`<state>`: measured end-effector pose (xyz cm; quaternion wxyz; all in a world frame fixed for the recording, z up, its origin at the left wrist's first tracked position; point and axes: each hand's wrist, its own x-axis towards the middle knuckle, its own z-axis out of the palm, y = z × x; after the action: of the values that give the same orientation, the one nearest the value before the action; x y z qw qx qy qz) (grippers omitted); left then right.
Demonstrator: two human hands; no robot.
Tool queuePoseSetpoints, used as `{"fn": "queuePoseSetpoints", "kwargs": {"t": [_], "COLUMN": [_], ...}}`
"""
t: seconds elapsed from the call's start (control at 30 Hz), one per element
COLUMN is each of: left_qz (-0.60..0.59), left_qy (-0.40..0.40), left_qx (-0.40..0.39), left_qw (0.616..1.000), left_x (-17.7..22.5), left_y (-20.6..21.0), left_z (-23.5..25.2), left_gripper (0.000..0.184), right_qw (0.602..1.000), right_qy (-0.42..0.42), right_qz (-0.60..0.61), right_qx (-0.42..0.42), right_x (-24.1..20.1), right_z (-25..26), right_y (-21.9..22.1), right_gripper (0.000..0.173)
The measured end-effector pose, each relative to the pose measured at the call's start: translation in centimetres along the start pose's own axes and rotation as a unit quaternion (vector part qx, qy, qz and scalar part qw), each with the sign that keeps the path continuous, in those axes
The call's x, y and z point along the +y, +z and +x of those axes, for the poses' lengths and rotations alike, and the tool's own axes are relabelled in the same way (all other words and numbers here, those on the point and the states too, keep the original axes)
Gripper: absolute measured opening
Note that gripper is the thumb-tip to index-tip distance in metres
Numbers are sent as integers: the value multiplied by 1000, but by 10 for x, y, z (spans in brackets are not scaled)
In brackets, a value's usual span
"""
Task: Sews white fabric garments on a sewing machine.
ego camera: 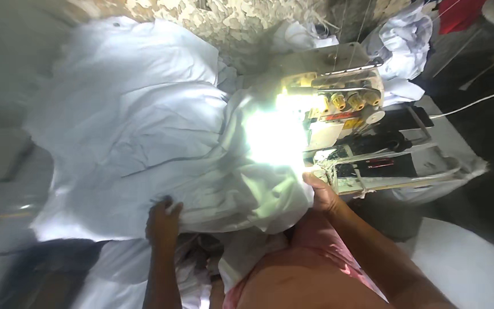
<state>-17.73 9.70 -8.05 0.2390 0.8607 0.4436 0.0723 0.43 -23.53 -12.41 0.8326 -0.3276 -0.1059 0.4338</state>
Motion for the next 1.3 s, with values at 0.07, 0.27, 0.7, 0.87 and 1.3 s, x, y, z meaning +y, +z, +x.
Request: {"fn": "queuePoseSetpoints", "kwargs": {"t": [0.07, 0.27, 0.7, 0.87, 1.3], "left_qz": [-70, -222, -113, -141, -330], "left_qy": [24, 110, 376, 365, 386], "left_qx": [25, 198, -83, -123, -71], "left_qw": [997, 948, 916, 912, 858], "left_x": [-2, 11, 54, 31, 72], "left_y": [-4, -83, 45, 86, 16], "left_z": [-1, 53, 5, 14, -29], "left_gripper": [38, 47, 34, 36, 32], "right_qw": [993, 988, 957, 956, 918], "right_qy": [-24, -19, 58, 74, 63], "right_qz": [47, -15, -189, -214, -363], "right_qx": [-103, -151, 213, 188, 150], "right_x": [6, 1, 41, 40, 47], "right_z": [-9, -48, -61, -68, -121], "right_y": [0, 9, 3, -2, 25], "right_gripper": [24, 18, 13, 11, 12]}}
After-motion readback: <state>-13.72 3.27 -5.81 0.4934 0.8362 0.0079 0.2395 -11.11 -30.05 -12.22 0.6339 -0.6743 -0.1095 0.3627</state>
